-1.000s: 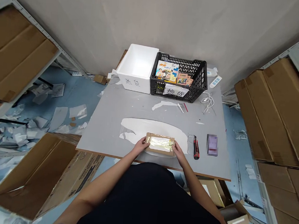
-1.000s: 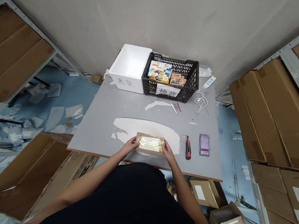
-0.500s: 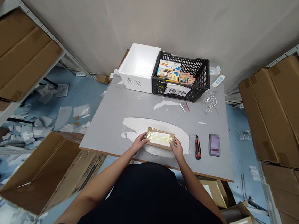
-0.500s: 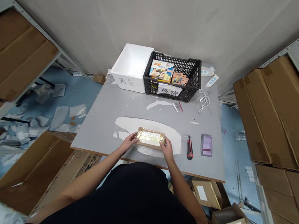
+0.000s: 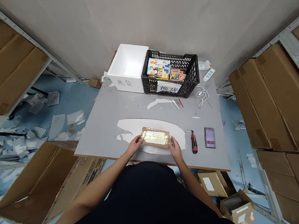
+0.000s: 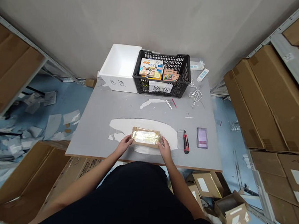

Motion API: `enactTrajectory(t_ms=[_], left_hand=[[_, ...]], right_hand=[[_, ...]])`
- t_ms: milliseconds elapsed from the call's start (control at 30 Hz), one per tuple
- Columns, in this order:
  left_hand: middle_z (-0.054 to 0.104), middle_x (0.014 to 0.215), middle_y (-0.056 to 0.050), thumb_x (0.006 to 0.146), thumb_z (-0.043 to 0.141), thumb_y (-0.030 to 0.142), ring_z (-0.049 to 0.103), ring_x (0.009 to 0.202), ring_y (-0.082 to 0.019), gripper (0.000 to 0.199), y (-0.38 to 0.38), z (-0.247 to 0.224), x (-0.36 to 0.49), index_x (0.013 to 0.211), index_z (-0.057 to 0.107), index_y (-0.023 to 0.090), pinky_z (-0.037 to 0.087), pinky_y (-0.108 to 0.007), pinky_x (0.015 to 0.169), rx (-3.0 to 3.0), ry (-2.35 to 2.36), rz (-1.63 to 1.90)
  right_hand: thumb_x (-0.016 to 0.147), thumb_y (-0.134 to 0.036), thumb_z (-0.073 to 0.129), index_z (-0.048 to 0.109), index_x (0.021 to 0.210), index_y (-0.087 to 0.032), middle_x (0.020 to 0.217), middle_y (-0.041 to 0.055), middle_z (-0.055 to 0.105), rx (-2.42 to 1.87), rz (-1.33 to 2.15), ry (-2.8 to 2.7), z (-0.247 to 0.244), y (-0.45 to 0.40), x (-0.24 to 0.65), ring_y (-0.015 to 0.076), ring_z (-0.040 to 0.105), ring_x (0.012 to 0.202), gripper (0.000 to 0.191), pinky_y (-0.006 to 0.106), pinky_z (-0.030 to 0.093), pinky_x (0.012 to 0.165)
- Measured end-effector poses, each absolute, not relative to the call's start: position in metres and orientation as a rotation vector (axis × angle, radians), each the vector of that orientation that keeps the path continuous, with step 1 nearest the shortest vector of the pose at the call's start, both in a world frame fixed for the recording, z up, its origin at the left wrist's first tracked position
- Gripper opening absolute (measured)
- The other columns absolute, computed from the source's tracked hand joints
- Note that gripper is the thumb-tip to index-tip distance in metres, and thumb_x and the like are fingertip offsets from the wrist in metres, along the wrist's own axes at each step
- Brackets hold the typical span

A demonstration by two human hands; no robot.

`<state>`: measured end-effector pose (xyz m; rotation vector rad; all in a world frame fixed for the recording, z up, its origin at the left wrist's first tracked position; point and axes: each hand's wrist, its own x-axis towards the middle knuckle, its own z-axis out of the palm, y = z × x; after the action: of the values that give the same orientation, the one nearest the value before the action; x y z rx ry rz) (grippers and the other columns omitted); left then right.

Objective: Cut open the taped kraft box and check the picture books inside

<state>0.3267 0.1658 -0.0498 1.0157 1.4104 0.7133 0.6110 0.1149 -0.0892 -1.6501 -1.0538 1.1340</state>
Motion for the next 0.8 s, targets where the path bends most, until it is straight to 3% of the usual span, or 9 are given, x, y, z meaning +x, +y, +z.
enactTrajectory(t_ms=[167,367,533,800], left_hand=[[0.060,0.130,-0.013,0.076,0.064,0.053,0.058,0.118,-0.028,0.062,0.165,-0.052,0.329,0.127,0.055,0.018,0.047,-0.041,0.096,0.980,1.457,0.642],[0.059,0.129,-0.013,0.076,0.064,0.055,0.058,0.118,-0.028,0.068,0.164,-0.049,0.331,0.130,0.051,0.017,0.046,-0.040,0.099,1.028,1.506,0.598],[0.055,0.135,-0.015,0.077,0.066,0.053,0.056,0.120,-0.028,0.070,0.160,-0.040,0.336,0.134,0.047,0.018,0.043,-0.040,0.102,1.041,1.570,0.520],[0.059,0.130,-0.015,0.075,0.066,0.056,0.057,0.118,-0.030,0.064,0.159,-0.043,0.335,0.125,0.056,0.017,0.044,-0.042,0.100,1.046,1.653,0.447]], right_hand=[[0.086,-0.050,0.048,0.055,0.131,-0.017,0.127,0.0179,0.059,-1.832,0.907,-1.016,-0.099,0.091,0.654,0.0274,0.058,0.114,0.056,0.046,0.048,0.095],[0.089,-0.043,0.042,0.052,0.132,-0.008,0.125,0.0218,0.058,-2.256,0.514,-0.997,-0.103,0.081,0.737,0.0314,0.051,0.119,0.057,0.047,0.038,0.102],[0.084,-0.036,0.054,0.054,0.129,-0.010,0.122,0.0219,0.057,-2.451,0.606,-0.975,-0.110,0.091,0.759,0.0333,0.049,0.119,0.052,0.046,0.034,0.102],[0.069,-0.029,0.065,0.057,0.114,-0.011,0.120,0.0236,0.055,-2.458,0.722,-0.763,-0.113,0.115,0.761,0.0362,0.050,0.118,0.049,0.049,0.037,0.100]])
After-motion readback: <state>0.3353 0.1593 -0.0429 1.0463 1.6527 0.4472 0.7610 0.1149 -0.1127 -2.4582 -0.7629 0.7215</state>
